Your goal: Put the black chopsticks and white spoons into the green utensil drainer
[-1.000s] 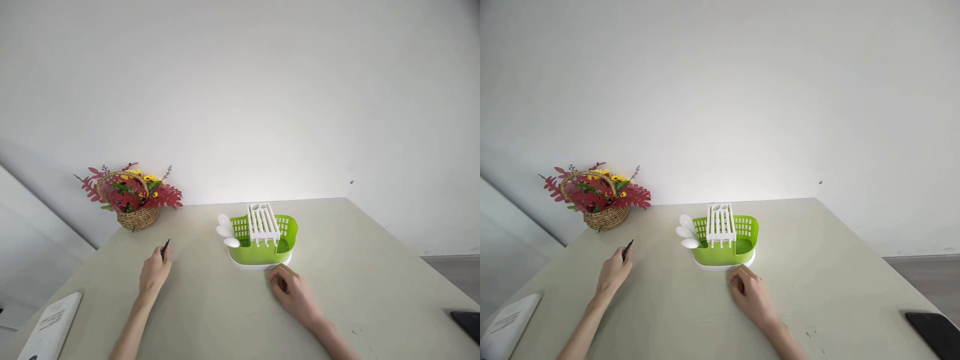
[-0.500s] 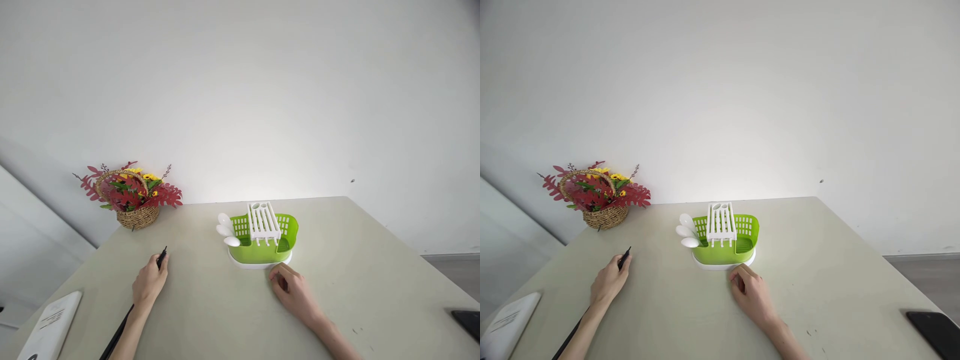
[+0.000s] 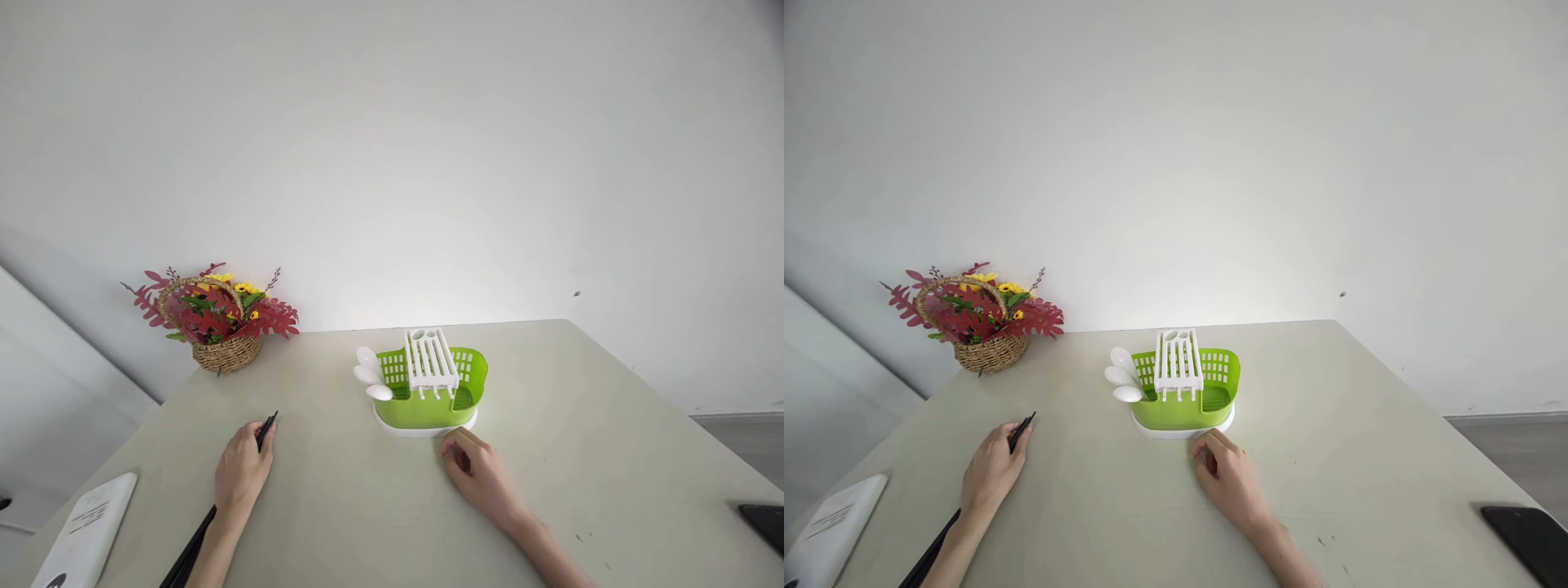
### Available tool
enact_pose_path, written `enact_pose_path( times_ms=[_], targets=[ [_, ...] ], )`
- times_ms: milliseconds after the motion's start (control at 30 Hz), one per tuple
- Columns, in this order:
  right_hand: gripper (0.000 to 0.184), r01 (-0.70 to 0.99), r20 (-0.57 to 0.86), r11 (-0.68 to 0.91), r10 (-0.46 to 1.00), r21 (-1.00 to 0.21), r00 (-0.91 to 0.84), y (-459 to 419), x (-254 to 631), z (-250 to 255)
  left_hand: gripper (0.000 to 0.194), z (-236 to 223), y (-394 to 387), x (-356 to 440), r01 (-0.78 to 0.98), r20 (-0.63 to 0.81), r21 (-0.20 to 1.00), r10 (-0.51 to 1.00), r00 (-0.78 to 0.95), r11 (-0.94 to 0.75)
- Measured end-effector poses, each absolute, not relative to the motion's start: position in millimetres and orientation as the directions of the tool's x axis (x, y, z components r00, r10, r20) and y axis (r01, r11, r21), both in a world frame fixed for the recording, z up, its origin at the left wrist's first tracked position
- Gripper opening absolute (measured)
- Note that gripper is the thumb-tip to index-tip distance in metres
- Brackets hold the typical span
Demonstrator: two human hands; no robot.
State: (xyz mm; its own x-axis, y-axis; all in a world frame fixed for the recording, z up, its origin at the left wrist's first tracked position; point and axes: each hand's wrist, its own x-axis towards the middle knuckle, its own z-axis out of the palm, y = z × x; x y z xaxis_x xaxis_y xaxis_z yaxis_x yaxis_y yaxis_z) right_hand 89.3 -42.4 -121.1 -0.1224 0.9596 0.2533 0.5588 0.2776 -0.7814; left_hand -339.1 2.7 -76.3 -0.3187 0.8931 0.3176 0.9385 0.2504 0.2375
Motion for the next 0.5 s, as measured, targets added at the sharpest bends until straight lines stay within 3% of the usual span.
enact_pose_path(
  times_ms=[267,500],
  targets=[
    [0.011,0.56,0.245,0.267,0.963,-0.784,-0.115,-42.9,88.8,-119.6,0.051,-76.7,0.3,-339.6,0.943,0.372,0.252,0.877,-0.304,0.22],
    [0.011,0.551,0.239,0.266,0.963,-0.791,-0.122,-43.0,89.1,-118.6,0.049,-73.7,1.2,-342.5,0.92,0.318,0.302,0.884,-0.343,0.248]
  ],
)
